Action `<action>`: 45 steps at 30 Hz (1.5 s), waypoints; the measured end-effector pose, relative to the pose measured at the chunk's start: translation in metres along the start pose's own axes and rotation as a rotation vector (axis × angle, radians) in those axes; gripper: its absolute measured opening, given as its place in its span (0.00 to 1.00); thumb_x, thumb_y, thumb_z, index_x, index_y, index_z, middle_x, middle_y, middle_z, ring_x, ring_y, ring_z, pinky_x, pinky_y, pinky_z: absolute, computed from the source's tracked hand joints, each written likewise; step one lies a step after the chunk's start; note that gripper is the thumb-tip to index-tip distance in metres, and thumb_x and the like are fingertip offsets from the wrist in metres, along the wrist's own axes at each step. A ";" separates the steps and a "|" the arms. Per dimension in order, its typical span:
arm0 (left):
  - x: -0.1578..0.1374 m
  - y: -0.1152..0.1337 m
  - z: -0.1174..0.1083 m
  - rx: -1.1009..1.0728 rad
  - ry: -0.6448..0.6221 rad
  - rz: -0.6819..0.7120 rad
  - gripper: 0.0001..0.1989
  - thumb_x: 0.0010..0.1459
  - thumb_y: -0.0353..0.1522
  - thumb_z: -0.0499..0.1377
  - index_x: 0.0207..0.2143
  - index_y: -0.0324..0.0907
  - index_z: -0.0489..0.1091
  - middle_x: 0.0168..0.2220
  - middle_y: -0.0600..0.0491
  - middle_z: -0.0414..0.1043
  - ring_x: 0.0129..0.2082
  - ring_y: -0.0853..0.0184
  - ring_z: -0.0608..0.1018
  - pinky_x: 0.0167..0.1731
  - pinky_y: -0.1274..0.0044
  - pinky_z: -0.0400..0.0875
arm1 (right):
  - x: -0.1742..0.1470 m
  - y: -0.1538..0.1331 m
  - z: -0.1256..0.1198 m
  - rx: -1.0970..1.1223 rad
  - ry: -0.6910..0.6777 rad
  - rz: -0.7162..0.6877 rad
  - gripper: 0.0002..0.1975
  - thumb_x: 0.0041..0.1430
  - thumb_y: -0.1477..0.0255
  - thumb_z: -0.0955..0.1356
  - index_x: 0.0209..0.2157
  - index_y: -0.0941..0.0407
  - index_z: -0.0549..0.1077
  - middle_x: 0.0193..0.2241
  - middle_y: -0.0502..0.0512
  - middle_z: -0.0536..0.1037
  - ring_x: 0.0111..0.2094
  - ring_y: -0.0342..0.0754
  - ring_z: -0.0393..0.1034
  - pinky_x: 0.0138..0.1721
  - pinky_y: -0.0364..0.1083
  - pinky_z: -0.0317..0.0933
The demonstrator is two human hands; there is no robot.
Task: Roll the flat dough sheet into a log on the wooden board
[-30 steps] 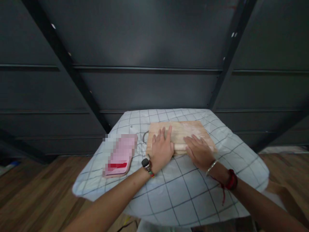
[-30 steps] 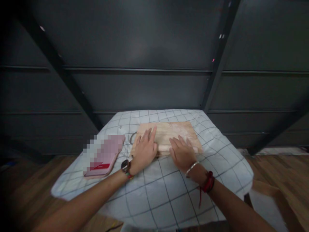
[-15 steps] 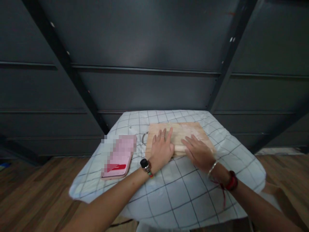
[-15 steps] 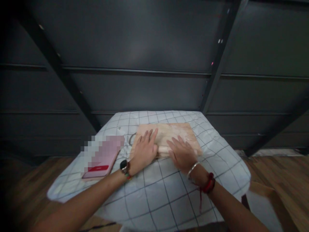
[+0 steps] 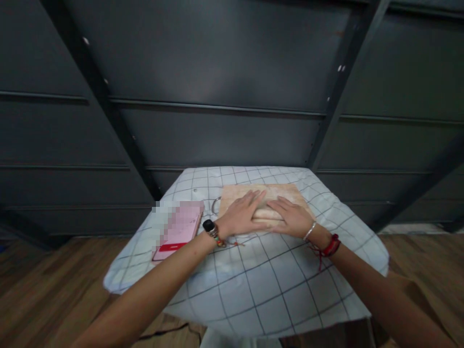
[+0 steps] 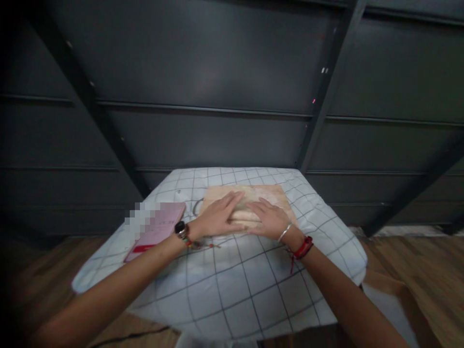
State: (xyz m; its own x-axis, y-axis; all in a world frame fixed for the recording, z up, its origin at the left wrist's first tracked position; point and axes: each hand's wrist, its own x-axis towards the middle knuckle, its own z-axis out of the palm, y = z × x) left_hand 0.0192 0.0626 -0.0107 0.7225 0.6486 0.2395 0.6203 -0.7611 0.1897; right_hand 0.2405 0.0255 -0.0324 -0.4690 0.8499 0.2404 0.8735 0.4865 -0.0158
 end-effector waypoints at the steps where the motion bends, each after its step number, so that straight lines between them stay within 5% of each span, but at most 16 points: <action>1: -0.002 0.000 0.000 0.003 -0.015 0.016 0.50 0.50 0.55 0.56 0.66 0.46 0.36 0.66 0.44 0.45 0.65 0.54 0.50 0.58 0.64 0.53 | 0.000 0.000 0.000 0.002 0.003 0.004 0.37 0.53 0.51 0.67 0.60 0.55 0.61 0.58 0.60 0.65 0.62 0.57 0.51 0.56 0.57 0.56; 7: 0.002 -0.001 0.008 0.053 -0.037 0.046 0.56 0.45 0.53 0.62 0.67 0.45 0.35 0.66 0.43 0.44 0.65 0.52 0.48 0.58 0.62 0.54 | 0.003 0.001 -0.005 0.009 -0.031 -0.013 0.38 0.52 0.50 0.67 0.60 0.56 0.62 0.58 0.62 0.65 0.59 0.57 0.56 0.55 0.56 0.57; 18: 0.005 0.000 0.004 -0.007 0.006 0.028 0.49 0.55 0.51 0.55 0.67 0.42 0.29 0.65 0.42 0.49 0.63 0.56 0.57 0.56 0.68 0.59 | 0.004 0.000 -0.008 0.105 -0.024 -0.008 0.29 0.60 0.55 0.62 0.59 0.53 0.62 0.55 0.57 0.69 0.54 0.53 0.63 0.52 0.52 0.60; 27: 0.018 -0.007 0.002 -0.071 -0.107 -0.064 0.55 0.51 0.51 0.58 0.66 0.42 0.24 0.63 0.41 0.54 0.59 0.54 0.63 0.52 0.67 0.62 | 0.020 0.014 -0.009 0.304 -0.106 -0.021 0.40 0.54 0.52 0.66 0.63 0.55 0.54 0.53 0.63 0.69 0.52 0.59 0.64 0.49 0.56 0.62; 45: 0.019 -0.002 -0.002 -0.036 -0.238 -0.094 0.59 0.45 0.54 0.59 0.66 0.44 0.26 0.66 0.42 0.45 0.63 0.50 0.53 0.57 0.61 0.52 | 0.018 0.009 -0.007 0.250 -0.165 0.049 0.46 0.47 0.53 0.70 0.64 0.55 0.54 0.55 0.64 0.65 0.54 0.61 0.61 0.51 0.55 0.59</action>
State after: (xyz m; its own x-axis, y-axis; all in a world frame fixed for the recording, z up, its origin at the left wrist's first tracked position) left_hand 0.0311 0.0766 -0.0052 0.7161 0.6979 -0.0112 0.6802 -0.6942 0.2354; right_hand 0.2406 0.0440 -0.0213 -0.4594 0.8852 0.0729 0.8461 0.4611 -0.2672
